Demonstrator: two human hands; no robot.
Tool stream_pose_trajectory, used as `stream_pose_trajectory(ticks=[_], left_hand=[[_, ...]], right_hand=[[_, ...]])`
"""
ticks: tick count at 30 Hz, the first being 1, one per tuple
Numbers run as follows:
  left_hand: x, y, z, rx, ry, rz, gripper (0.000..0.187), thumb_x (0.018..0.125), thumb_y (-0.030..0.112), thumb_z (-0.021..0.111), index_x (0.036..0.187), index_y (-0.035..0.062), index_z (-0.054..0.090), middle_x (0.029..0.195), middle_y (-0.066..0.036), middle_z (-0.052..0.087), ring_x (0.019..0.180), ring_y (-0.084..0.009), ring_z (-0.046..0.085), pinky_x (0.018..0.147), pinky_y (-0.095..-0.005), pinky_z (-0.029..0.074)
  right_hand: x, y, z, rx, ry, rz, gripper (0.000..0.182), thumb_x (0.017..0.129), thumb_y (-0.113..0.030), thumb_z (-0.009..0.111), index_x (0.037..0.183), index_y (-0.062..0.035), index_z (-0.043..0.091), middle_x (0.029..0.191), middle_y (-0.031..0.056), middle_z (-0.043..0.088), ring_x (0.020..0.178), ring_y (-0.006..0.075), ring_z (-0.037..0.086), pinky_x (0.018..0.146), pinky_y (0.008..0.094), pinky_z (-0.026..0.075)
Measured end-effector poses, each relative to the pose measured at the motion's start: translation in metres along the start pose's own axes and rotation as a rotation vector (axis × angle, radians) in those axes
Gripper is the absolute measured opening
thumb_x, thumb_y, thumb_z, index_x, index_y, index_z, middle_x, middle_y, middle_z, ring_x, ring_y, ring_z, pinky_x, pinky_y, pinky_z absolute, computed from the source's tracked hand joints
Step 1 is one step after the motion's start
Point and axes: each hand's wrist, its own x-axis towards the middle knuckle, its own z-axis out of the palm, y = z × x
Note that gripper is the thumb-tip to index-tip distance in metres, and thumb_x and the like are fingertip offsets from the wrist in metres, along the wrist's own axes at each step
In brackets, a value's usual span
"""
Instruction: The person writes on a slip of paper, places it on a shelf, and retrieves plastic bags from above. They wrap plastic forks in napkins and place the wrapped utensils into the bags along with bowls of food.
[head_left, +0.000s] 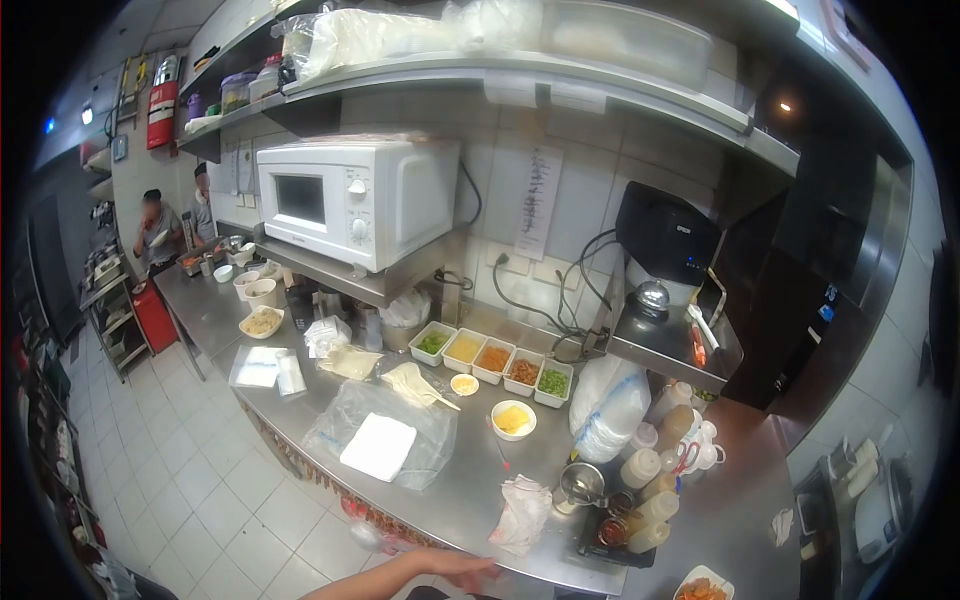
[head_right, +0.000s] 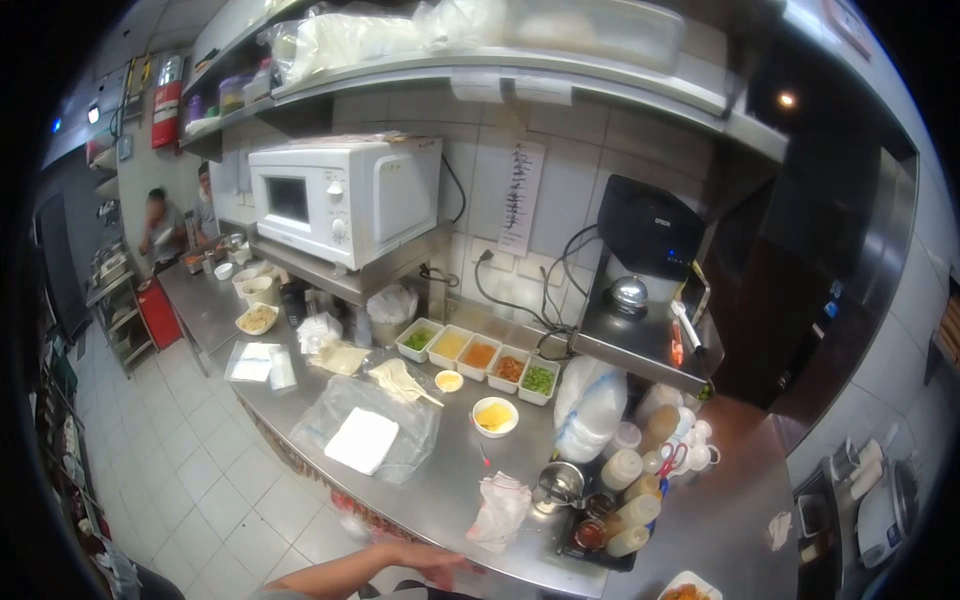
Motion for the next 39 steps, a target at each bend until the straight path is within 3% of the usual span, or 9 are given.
stream_pose_trajectory(ticks=[7,8,10,14,21,26,30,35,39], left_hand=[[-0.026,-0.191,-0.007,-0.358,0.429,-0.379,0.076,0.087,0.067,0.03,0.137,0.0092,0.033,0.109,-0.012,0.064,0.104,-0.0226,0.059,0.091,-0.0406,0.041],[-0.029,-0.207,0.002,-0.358,0.552,-0.425,0.074,0.088,0.064,0.031,0.137,0.0097,0.032,0.11,-0.01,0.063,0.103,-0.0229,0.059,0.088,-0.046,0.043],[-0.025,-0.292,0.006,-0.008,0.564,-0.516,0.073,0.088,0.063,0.032,0.136,0.0087,0.033,0.111,-0.008,0.062,0.103,-0.0233,0.058,0.084,-0.0497,0.044],[-0.041,-0.395,0.05,-0.462,0.629,-0.707,0.047,0.089,0.042,0.05,0.127,0.0163,0.046,0.104,-0.005,0.065,0.098,-0.023,0.06,0.078,-0.0435,0.05],[-0.011,-0.391,0.013,0.057,0.569,-0.599,0.045,0.088,0.037,0.051,0.126,0.0135,0.047,0.103,-0.005,0.065,0.094,-0.023,0.062,0.075,-0.0408,0.051],[0.001,-0.39,0.008,0.479,0.499,-0.504,0.044,0.087,0.033,0.053,0.125,0.0112,0.048,0.103,-0.006,0.065,0.091,-0.023,0.063,0.073,-0.0386,0.052],[0.007,-0.38,0.012,0.729,0.438,-0.445,0.043,0.087,0.03,0.054,0.124,0.0098,0.049,0.102,-0.006,0.065,0.09,-0.023,0.063,0.072,-0.0372,0.053],[-0.006,-0.297,0.034,-0.414,1.086,-0.267,0.045,0.087,0.036,0.05,0.107,-0.004,0.058,0.09,-0.015,0.066,0.078,-0.0231,0.065,0.07,-0.0335,0.053],[0.007,-0.375,0.055,-0.084,1.18,-0.286,0.041,0.087,0.038,0.048,0.105,0.004,0.062,0.096,-0.017,0.065,0.089,-0.0277,0.064,0.083,-0.037,0.049]], right_hand=[[0.084,0.044,-0.019,0.309,0.182,-0.002,0.062,0.085,-0.052,0.044,0.127,-0.0075,0.046,0.125,0.0133,0.052,0.112,0.0365,0.051,0.089,0.0526,0.048],[0.102,0.048,-0.015,0.415,0.097,-0.124,0.047,0.087,-0.042,0.049,0.114,-0.0044,0.057,0.111,0.0153,0.061,0.099,0.0321,0.059,0.084,0.0435,0.05],[0.145,0.052,-0.019,0.33,0.134,-0.15,0.048,0.087,-0.042,0.048,0.115,-0.0041,0.056,0.112,0.0156,0.059,0.101,0.0318,0.058,0.085,0.0432,0.049],[0.229,0.039,-0.027,0.001,0.319,-0.26,0.052,0.09,-0.045,0.043,0.12,-0.0027,0.052,0.118,0.0166,0.055,0.107,0.0307,0.054,0.088,0.042,0.046],[0.334,0.031,-0.07,-0.559,0.674,-0.46,0.06,0.094,-0.048,0.034,0.127,-0.0003,0.045,0.129,0.0183,0.047,0.118,0.0287,0.047,0.095,0.04,0.04],[0.223,-0.121,0.19,-0.246,0.082,-0.72,0.045,0.096,-0.036,0.038,0.127,-0.0037,0.047,0.125,0.0114,0.05,0.112,0.0199,0.05,0.093,0.0342,0.04],[0.128,-0.165,0.364,-0.419,-0.363,-1.105,0.028,0.095,-0.014,0.039,0.096,0.0027,0.061,0.102,0.0103,0.059,0.094,0.0176,0.057,0.084,0.0308,0.045],[0.157,-0.136,0.493,-0.957,-0.653,-1.255,0.038,0.092,-0.018,0.044,0.122,0.0045,0.048,0.132,0.0206,0.044,0.125,0.0324,0.04,0.104,0.0356,0.029],[0.216,-0.103,0.532,-1.208,-0.634,-1.132,0.049,0.094,-0.024,0.042,0.132,0.0065,0.036,0.14,0.0226,0.032,0.13,0.0327,0.032,0.107,0.0361,0.025]])
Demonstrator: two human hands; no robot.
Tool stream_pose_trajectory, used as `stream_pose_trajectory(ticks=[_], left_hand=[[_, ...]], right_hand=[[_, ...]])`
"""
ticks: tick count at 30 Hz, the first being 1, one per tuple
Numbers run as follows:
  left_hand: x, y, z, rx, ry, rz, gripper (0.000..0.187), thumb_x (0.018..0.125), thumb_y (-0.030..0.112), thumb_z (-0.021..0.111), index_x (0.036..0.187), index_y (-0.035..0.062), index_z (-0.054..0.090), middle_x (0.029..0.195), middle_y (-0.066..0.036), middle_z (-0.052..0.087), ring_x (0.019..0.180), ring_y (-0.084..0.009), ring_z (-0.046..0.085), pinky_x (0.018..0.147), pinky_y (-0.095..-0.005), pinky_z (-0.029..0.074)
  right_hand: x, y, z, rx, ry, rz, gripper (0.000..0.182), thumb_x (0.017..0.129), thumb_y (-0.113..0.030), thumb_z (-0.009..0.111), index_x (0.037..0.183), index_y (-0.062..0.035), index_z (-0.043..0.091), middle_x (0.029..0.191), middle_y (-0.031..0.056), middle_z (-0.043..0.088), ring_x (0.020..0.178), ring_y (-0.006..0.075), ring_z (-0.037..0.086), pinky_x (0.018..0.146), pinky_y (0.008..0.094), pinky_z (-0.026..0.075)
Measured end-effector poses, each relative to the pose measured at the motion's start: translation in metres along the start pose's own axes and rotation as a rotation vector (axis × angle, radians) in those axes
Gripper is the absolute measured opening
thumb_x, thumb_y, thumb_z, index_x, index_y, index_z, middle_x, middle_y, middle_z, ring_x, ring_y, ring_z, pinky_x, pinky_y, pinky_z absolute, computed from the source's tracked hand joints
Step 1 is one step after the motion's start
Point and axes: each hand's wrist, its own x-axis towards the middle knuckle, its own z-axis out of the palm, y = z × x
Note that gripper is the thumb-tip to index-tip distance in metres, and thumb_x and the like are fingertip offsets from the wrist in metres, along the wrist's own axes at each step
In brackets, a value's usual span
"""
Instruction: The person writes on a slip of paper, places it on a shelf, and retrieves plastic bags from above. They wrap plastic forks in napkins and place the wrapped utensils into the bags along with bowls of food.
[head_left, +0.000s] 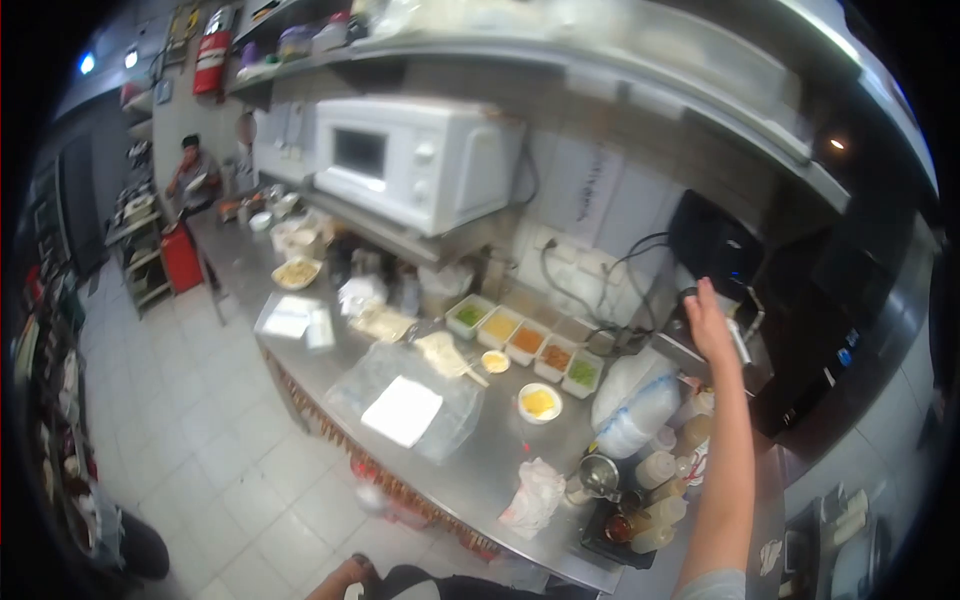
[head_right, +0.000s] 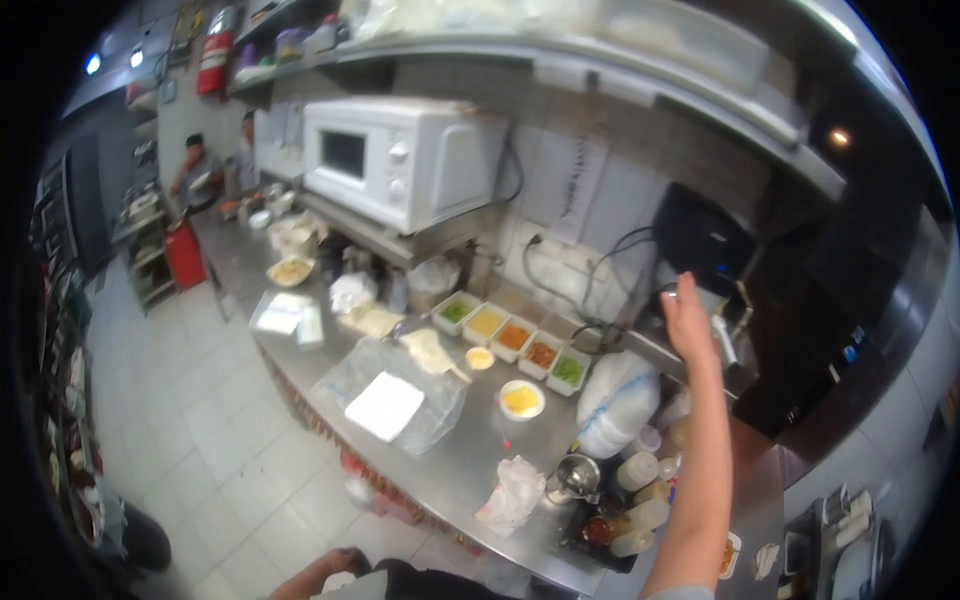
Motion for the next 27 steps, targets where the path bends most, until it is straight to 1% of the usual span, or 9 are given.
stream_pose_trajectory(ticks=[1,4,6,8,10,16,18,20,27], left_hand=[[0.011,-0.045,0.023,-0.128,0.033,-0.052,0.042,0.086,0.041,0.048,0.103,0.0061,0.063,0.097,-0.015,0.065,0.091,-0.029,0.063,0.083,-0.0391,0.049],[-0.028,-0.086,0.016,0.88,-0.51,0.373,0.036,0.086,0.036,0.049,0.102,0.0061,0.063,0.093,-0.014,0.066,0.089,-0.0308,0.063,0.078,-0.0422,0.049],[-0.064,-0.099,0.031,0.044,-0.313,-0.58,0.041,0.088,0.034,0.044,0.106,0.0018,0.06,0.099,-0.015,0.065,0.095,-0.0307,0.061,0.08,-0.0425,0.048],[-0.088,-0.106,0.027,0.05,-0.298,-0.668,0.037,0.085,0.029,0.051,0.108,0.0012,0.059,0.102,-0.017,0.064,0.098,-0.0316,0.06,0.083,-0.0421,0.048],[-0.096,-0.108,0.017,0.19,-0.395,-0.334,0.039,0.079,0.025,0.063,0.109,0.0006,0.057,0.102,-0.018,0.063,0.097,-0.0343,0.06,0.084,-0.042,0.048],[-0.04,-0.045,0.001,0.854,-0.546,0.289,0.042,0.076,0.023,0.068,0.107,-0.0011,0.056,0.088,-0.018,0.065,0.087,-0.0312,0.063,0.075,-0.0396,0.052],[-0.053,0.031,-0.019,-0.185,-0.161,-0.218,0.041,0.082,0.023,0.061,0.111,-0.0054,0.053,0.085,-0.02,0.064,0.085,-0.0286,0.064,0.068,-0.0364,0.055],[-0.033,0.05,-0.023,-0.173,-0.221,-0.134,0.039,0.088,0.02,0.052,0.113,-0.0099,0.049,0.085,-0.021,0.062,0.083,-0.0268,0.063,0.064,-0.0336,0.056],[-0.019,0.083,-0.047,-0.178,-0.222,-0.109,0.032,0.088,0.013,0.049,0.111,-0.0093,0.049,0.09,-0.018,0.06,0.083,-0.0262,0.063,0.066,-0.0336,0.057]], right_hand=[[0.002,-0.003,0.001,-0.023,-0.009,0.0,0.051,0.094,-0.026,0.041,0.132,0.0067,0.034,0.14,0.0232,0.031,0.131,0.0326,0.031,0.108,0.0359,0.024],[0.006,0.011,0.003,-0.107,0.102,-0.113,0.055,0.095,-0.032,0.04,0.134,0.005,0.032,0.141,0.0223,0.03,0.132,0.0327,0.029,0.108,0.0365,0.024],[0.006,0.008,-0.003,-0.055,-0.096,0.027,0.054,0.094,-0.033,0.041,0.137,-0.0007,0.032,0.141,0.0199,0.032,0.131,0.0323,0.031,0.107,0.0374,0.025],[0.008,0.011,0.003,-0.155,0.011,-0.008,0.054,0.094,-0.035,0.043,0.138,-0.006,0.033,0.139,0.0179,0.036,0.129,0.0318,0.034,0.105,0.0389,0.027],[0.003,-0.003,0.003,-0.366,0.147,0.004,0.056,0.092,-0.038,0.044,0.137,-0.0071,0.034,0.138,0.0173,0.038,0.127,0.0304,0.037,0.103,0.0389,0.03],[-0.056,-0.071,-0.021,0.139,0.516,-0.285,0.039,0.087,-0.018,0.052,0.121,-0.0017,0.05,0.119,0.0196,0.054,0.107,0.0345,0.053,0.093,0.0382,0.039],[-0.121,-0.102,0.012,0.527,0.343,-0.243,0.036,0.082,-0.014,0.052,0.115,-0.0021,0.054,0.106,0.0176,0.058,0.103,0.0312,0.054,0.088,0.0402,0.04],[-0.2,-0.114,0.074,0.34,0.072,-0.436,0.036,0.077,-0.017,0.058,0.112,-0.0059,0.057,0.115,0.013,0.056,0.108,0.0334,0.051,0.091,0.0471,0.035],[-0.376,-0.142,0.182,0.161,-0.399,0.094,0.052,0.085,-0.028,0.054,0.13,-0.0064,0.042,0.142,0.0167,0.029,0.131,0.0331,0.027,0.102,0.0493,0.028]])
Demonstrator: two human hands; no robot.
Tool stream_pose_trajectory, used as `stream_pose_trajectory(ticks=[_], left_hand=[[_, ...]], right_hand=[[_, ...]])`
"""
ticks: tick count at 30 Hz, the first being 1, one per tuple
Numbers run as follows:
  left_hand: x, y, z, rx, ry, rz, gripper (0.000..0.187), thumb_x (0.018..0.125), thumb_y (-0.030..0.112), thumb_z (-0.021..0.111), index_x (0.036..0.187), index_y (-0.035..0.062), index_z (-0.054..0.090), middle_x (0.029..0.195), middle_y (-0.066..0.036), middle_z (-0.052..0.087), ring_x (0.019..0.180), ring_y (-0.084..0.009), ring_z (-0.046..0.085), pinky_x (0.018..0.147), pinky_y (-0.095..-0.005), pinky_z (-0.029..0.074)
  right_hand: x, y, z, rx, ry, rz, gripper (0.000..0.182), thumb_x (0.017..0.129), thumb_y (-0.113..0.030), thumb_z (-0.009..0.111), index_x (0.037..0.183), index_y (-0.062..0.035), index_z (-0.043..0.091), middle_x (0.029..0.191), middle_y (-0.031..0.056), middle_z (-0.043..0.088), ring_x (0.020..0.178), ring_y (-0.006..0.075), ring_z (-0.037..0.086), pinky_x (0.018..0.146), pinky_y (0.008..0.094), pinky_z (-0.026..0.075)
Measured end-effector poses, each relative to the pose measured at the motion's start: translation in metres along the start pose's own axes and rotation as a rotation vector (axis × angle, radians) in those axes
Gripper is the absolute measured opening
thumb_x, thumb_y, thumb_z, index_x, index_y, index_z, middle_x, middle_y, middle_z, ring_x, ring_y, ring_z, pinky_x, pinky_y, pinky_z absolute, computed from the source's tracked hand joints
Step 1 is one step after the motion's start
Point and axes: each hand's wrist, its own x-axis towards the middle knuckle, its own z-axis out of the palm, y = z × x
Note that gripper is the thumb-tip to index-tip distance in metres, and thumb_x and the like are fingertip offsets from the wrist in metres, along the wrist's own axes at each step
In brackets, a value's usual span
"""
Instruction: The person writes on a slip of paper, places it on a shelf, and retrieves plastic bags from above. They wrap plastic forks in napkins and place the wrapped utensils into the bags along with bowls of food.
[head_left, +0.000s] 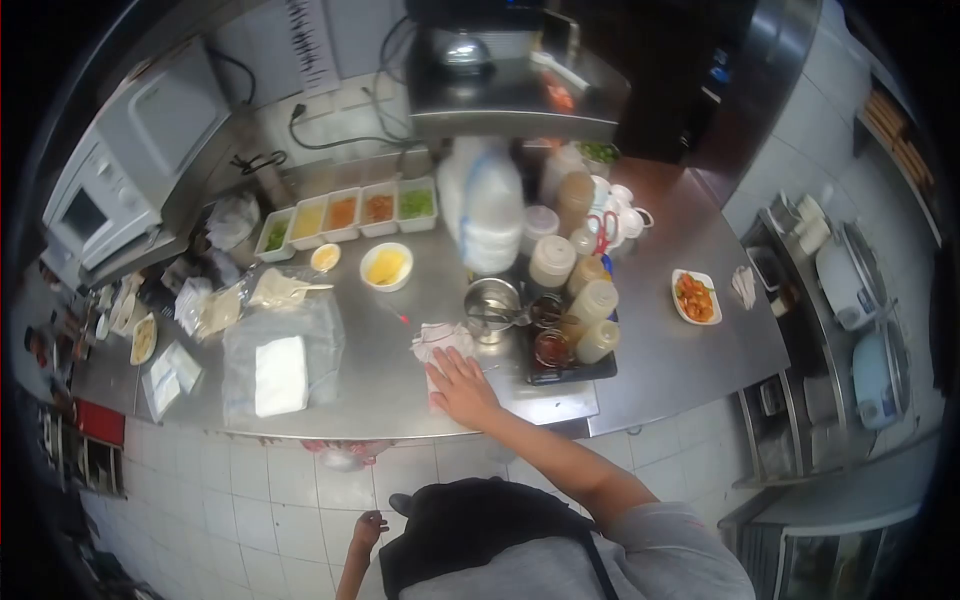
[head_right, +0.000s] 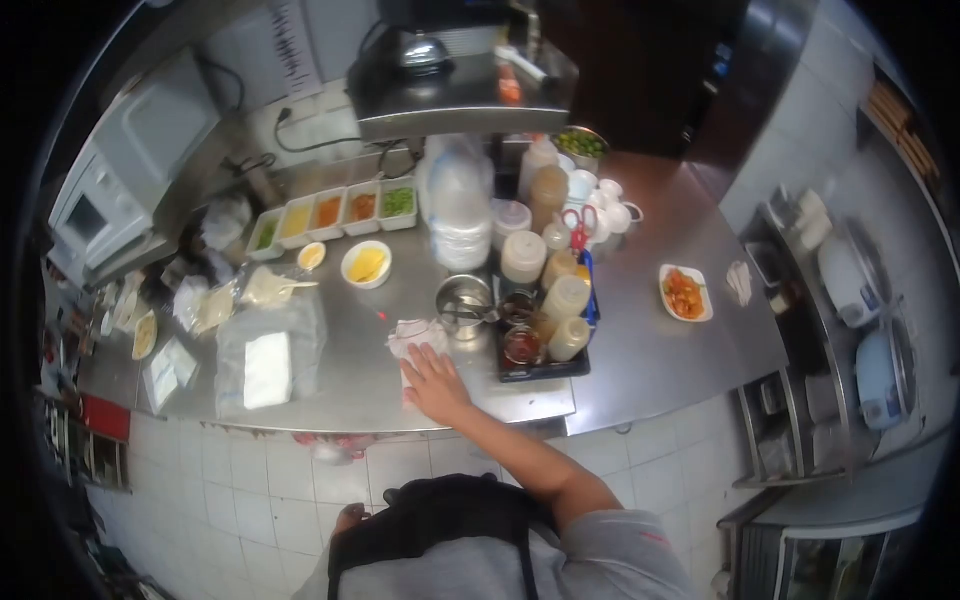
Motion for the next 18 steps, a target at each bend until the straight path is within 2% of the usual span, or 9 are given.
stream_pose_trajectory(ticks=[1,3,5,6,11,13,15,16,18], left_hand=[[0.031,-0.038,-0.005,0.017,-0.013,0.001,0.032,0.088,0.013,0.049,0.111,-0.0093,0.049,0.09,-0.018,0.06,0.083,-0.0262,0.063,0.066,-0.0336,0.057],[0.06,-0.115,-0.027,0.598,-0.131,0.403,0.025,0.084,0.016,0.053,0.101,-0.0021,0.054,0.09,-0.014,0.062,0.086,-0.0255,0.063,0.068,-0.0362,0.055],[0.064,-0.102,-0.028,1.164,-0.252,0.843,0.018,0.08,0.019,0.057,0.092,0.0052,0.06,0.091,-0.011,0.063,0.088,-0.0248,0.064,0.069,-0.0388,0.054],[0.062,-0.109,-0.027,0.769,-0.147,0.674,0.019,0.08,0.024,0.058,0.08,0.0058,0.06,0.089,-0.01,0.064,0.083,-0.0247,0.064,0.068,-0.039,0.051],[0.027,-0.138,-0.065,0.702,-0.179,0.391,0.02,0.081,0.025,0.058,0.082,0.0058,0.061,0.086,-0.011,0.065,0.08,-0.024,0.064,0.068,-0.0381,0.051],[0.04,-0.119,-0.059,0.667,-0.188,0.26,0.02,0.081,0.026,0.058,0.083,0.0058,0.061,0.084,-0.011,0.065,0.079,-0.0237,0.064,0.068,-0.0376,0.051],[0.058,-0.084,-0.034,0.634,-0.195,0.121,0.021,0.082,0.026,0.057,0.084,0.0058,0.062,0.083,-0.011,0.065,0.077,-0.0234,0.064,0.068,-0.0372,0.051],[0.057,-0.074,-0.029,0.645,-0.203,0.132,0.021,0.082,0.026,0.057,0.084,0.0058,0.062,0.083,-0.011,0.065,0.077,-0.0234,0.064,0.068,-0.0372,0.051],[0.058,-0.055,-0.02,0.532,-0.119,-0.072,0.024,0.083,0.025,0.056,0.088,0.0028,0.063,0.075,-0.012,0.065,0.071,-0.0225,0.064,0.068,-0.0363,0.051]], right_hand=[[-0.006,0.005,-0.001,-0.003,0.004,0.02,0.052,0.085,-0.028,0.054,0.13,-0.0064,0.042,0.142,0.0167,0.029,0.131,0.0331,0.027,0.102,0.0493,0.028],[-0.026,0.013,-0.004,-0.019,-0.021,0.09,0.052,0.085,-0.028,0.053,0.131,-0.0063,0.041,0.142,0.0157,0.029,0.133,0.0328,0.024,0.105,0.0482,0.025],[-0.048,0.017,-0.015,-0.051,0.013,0.18,0.052,0.086,-0.028,0.053,0.131,-0.0064,0.041,0.143,0.015,0.028,0.132,0.0324,0.026,0.104,0.048,0.026],[-0.058,0.016,-0.021,-0.076,0.04,0.239,0.051,0.086,-0.027,0.052,0.132,-0.0065,0.04,0.143,0.0144,0.028,0.131,0.0319,0.027,0.104,0.0478,0.026],[-0.11,0.016,-0.038,-0.008,0.074,0.33,0.045,0.081,-0.013,0.05,0.126,-0.0067,0.047,0.133,0.0129,0.042,0.122,0.0314,0.039,0.099,0.0439,0.032],[-0.138,0.04,-0.043,0.05,0.085,0.342,0.044,0.078,-0.009,0.05,0.122,-0.0061,0.051,0.129,0.0121,0.047,0.117,0.0309,0.043,0.096,0.0429,0.034],[-0.171,0.07,-0.046,0.061,0.226,0.39,0.033,0.075,-0.007,0.054,0.107,-0.0075,0.06,0.114,0.0088,0.056,0.111,0.0288,0.049,0.092,0.0422,0.038],[-0.18,0.081,-0.059,0.043,0.244,0.459,0.032,0.075,-0.005,0.053,0.106,-0.0065,0.06,0.113,0.0104,0.057,0.109,0.0296,0.05,0.091,0.0419,0.039],[-0.201,0.125,-0.073,0.048,0.349,0.561,0.033,0.075,-0.001,0.05,0.107,-0.0046,0.06,0.111,0.0139,0.059,0.105,0.0322,0.052,0.09,0.0414,0.04]])
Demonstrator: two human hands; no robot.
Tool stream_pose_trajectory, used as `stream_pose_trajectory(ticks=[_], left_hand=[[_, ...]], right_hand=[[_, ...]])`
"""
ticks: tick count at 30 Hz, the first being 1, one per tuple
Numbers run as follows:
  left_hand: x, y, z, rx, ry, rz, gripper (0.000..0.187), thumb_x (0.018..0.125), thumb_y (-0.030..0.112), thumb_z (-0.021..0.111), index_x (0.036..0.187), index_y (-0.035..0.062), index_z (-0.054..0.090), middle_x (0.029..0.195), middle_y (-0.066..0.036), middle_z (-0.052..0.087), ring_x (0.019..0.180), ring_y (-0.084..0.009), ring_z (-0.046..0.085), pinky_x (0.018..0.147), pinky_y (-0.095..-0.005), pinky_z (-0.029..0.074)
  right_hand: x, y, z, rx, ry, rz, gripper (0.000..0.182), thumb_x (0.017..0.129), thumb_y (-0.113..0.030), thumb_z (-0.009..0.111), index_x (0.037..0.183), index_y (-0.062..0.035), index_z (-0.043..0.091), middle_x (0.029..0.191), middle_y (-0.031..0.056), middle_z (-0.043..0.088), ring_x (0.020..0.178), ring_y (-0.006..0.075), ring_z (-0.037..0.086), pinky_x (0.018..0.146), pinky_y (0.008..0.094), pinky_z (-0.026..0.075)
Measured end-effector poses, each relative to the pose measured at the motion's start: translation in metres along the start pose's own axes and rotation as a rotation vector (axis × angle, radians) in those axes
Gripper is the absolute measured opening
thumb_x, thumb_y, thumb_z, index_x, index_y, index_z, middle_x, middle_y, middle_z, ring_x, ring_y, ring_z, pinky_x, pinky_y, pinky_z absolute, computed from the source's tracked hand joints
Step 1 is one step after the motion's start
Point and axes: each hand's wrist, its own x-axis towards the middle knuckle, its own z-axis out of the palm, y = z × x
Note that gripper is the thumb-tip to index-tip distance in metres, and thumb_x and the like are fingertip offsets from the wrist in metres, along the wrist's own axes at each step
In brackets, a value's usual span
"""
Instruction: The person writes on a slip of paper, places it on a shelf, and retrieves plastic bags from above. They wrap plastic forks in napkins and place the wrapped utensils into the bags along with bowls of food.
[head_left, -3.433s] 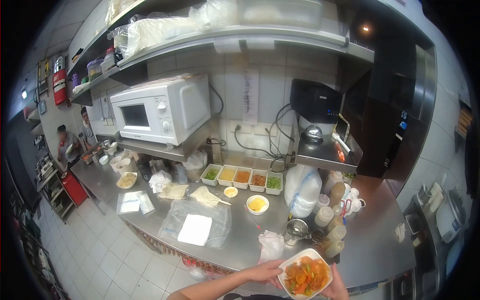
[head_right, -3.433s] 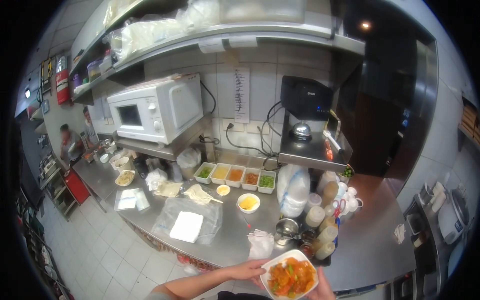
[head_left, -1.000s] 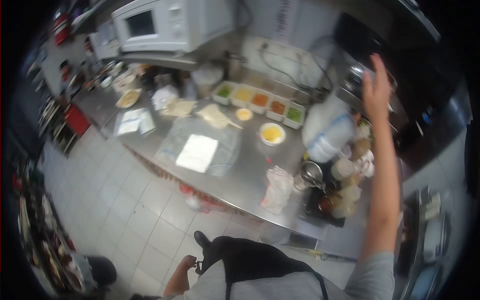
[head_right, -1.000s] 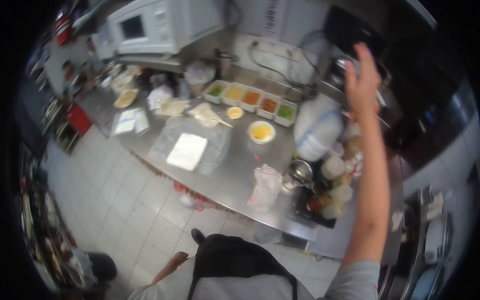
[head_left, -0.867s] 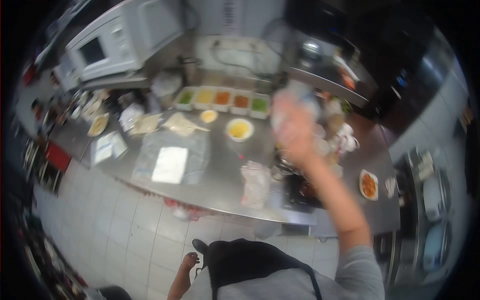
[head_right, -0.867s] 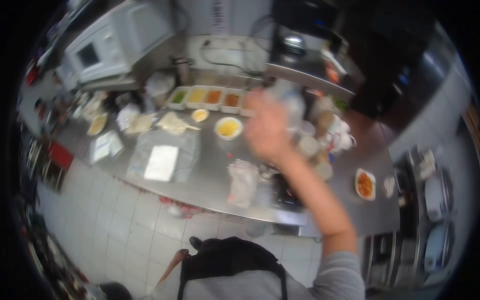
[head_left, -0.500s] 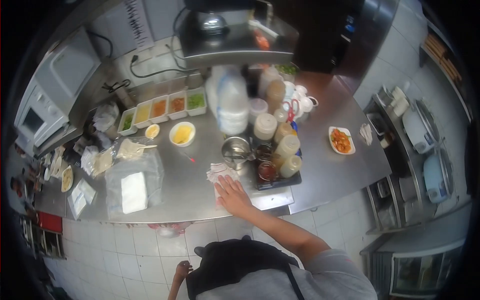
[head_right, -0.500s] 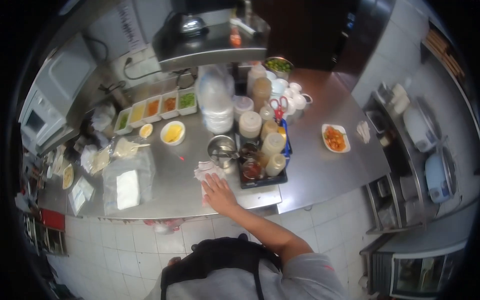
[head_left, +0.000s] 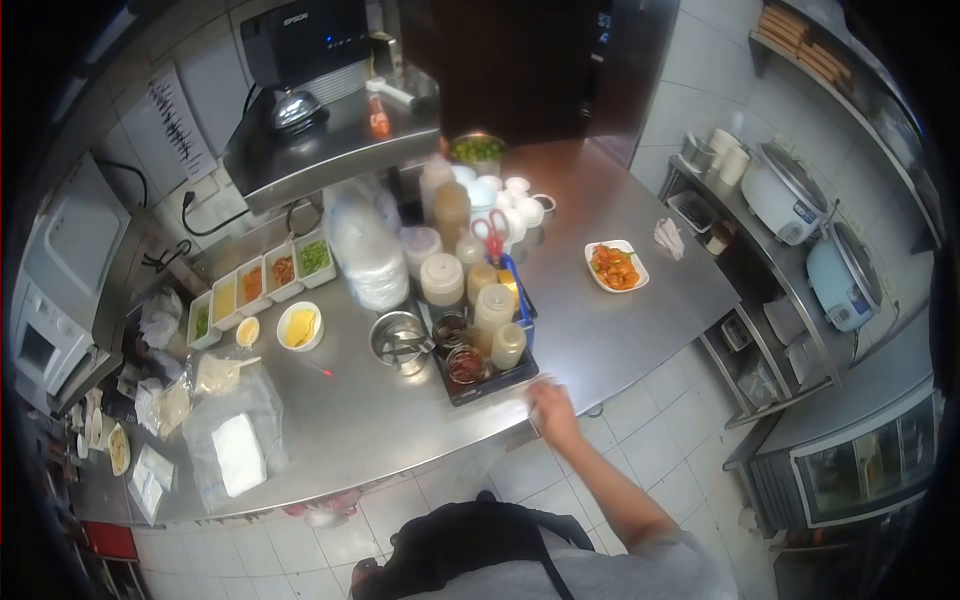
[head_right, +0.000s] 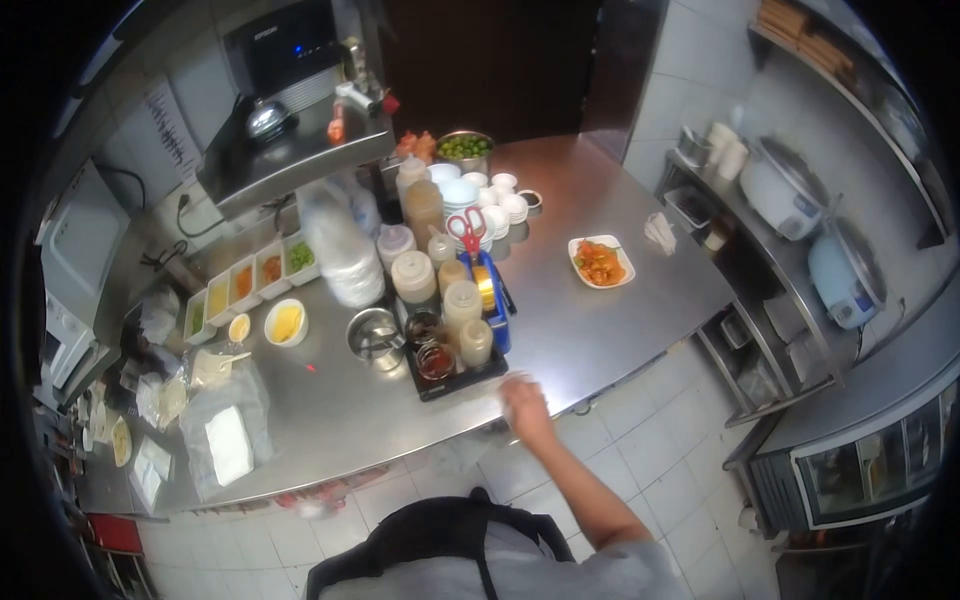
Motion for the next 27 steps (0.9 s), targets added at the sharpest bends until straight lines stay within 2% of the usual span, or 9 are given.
stream_pose_trajectory(ticks=[2,4,7,9,11,14,17,22,27], left_hand=[[-0.002,0.016,-0.013,0.022,0.003,0.034,0.024,0.083,0.025,0.056,0.088,0.0027,0.063,0.075,-0.012,0.065,0.071,-0.0224,0.064,0.068,-0.0363,0.051],[0.006,0.047,-0.02,0.04,0.017,0.09,0.024,0.083,0.025,0.056,0.088,0.0025,0.063,0.075,-0.012,0.065,0.071,-0.0224,0.064,0.068,-0.0363,0.051],[0.0,0.075,-0.037,0.093,0.024,0.14,0.024,0.083,0.025,0.056,0.089,0.0021,0.063,0.075,-0.012,0.065,0.072,-0.0223,0.064,0.068,-0.0363,0.051],[0.002,0.09,-0.044,0.123,0.026,0.177,0.024,0.083,0.024,0.056,0.089,0.0019,0.063,0.075,-0.012,0.065,0.072,-0.0223,0.064,0.068,-0.0363,0.051],[0.007,0.111,-0.054,0.148,0.037,0.218,0.024,0.083,0.024,0.056,0.09,0.0017,0.063,0.075,-0.012,0.065,0.072,-0.0222,0.064,0.068,-0.0363,0.051],[0.007,0.149,-0.064,0.168,0.062,0.27,0.025,0.083,0.024,0.056,0.09,0.0014,0.063,0.076,-0.013,0.065,0.072,-0.0221,0.064,0.068,-0.0363,0.051],[0.007,0.175,-0.075,0.183,0.092,0.302,0.025,0.083,0.024,0.056,0.091,0.0011,0.063,0.076,-0.013,0.065,0.072,-0.0221,0.064,0.068,-0.0363,0.051],[0.018,0.2,-0.104,0.197,0.169,0.337,0.025,0.083,0.024,0.057,0.092,0.0006,0.062,0.076,-0.013,0.065,0.072,-0.022,0.064,0.068,-0.0364,0.051],[0.018,0.18,-0.122,0.204,0.221,0.329,0.026,0.083,0.024,0.057,0.092,0.0001,0.062,0.076,-0.013,0.065,0.072,-0.0218,0.064,0.068,-0.0364,0.051]], right_hand=[[0.01,0.037,-0.013,0.04,0.094,0.037,0.035,0.075,0.0,0.049,0.108,-0.0037,0.059,0.11,0.0159,0.059,0.103,0.0341,0.053,0.089,0.0411,0.041],[0.033,0.034,-0.05,0.041,0.338,0.322,0.034,0.076,0.001,0.047,0.107,-0.0018,0.06,0.11,0.0189,0.059,0.1,0.0368,0.055,0.088,0.0408,0.043],[0.056,-0.003,-0.084,-0.043,0.362,0.112,0.033,0.077,0.001,0.048,0.108,-0.0016,0.059,0.112,0.0189,0.058,0.101,0.0364,0.056,0.087,0.0413,0.044],[0.061,0.029,-0.062,0.041,0.269,0.033,0.032,0.08,-0.005,0.051,0.112,-0.005,0.059,0.112,0.0187,0.059,0.105,0.0359,0.054,0.09,0.041,0.042],[0.089,0.033,-0.064,-0.06,-0.188,0.126,0.032,0.082,-0.011,0.053,0.115,-0.0092,0.058,0.116,0.0172,0.057,0.112,0.0338,0.05,0.093,0.0421,0.038],[0.165,0.033,-0.064,-0.065,0.045,0.106,0.026,0.083,-0.016,0.055,0.107,-0.015,0.064,0.12,0.013,0.054,0.112,0.0296,0.049,0.092,0.0478,0.036],[0.254,0.04,-0.057,-0.134,0.119,0.044,0.026,0.083,-0.016,0.054,0.106,-0.0183,0.065,0.12,0.0124,0.053,0.112,0.0302,0.048,0.092,0.0482,0.035],[0.35,0.063,-0.02,-0.387,-0.114,0.087,0.029,0.081,-0.015,0.055,0.106,-0.0232,0.066,0.133,0.0093,0.041,0.122,0.0286,0.038,0.096,0.0509,0.033],[0.383,0.088,0.023,-0.48,-0.186,0.145,0.025,0.083,-0.021,0.052,0.102,-0.0247,0.068,0.125,0.0078,0.046,0.117,0.0292,0.04,0.097,0.0501,0.032]])
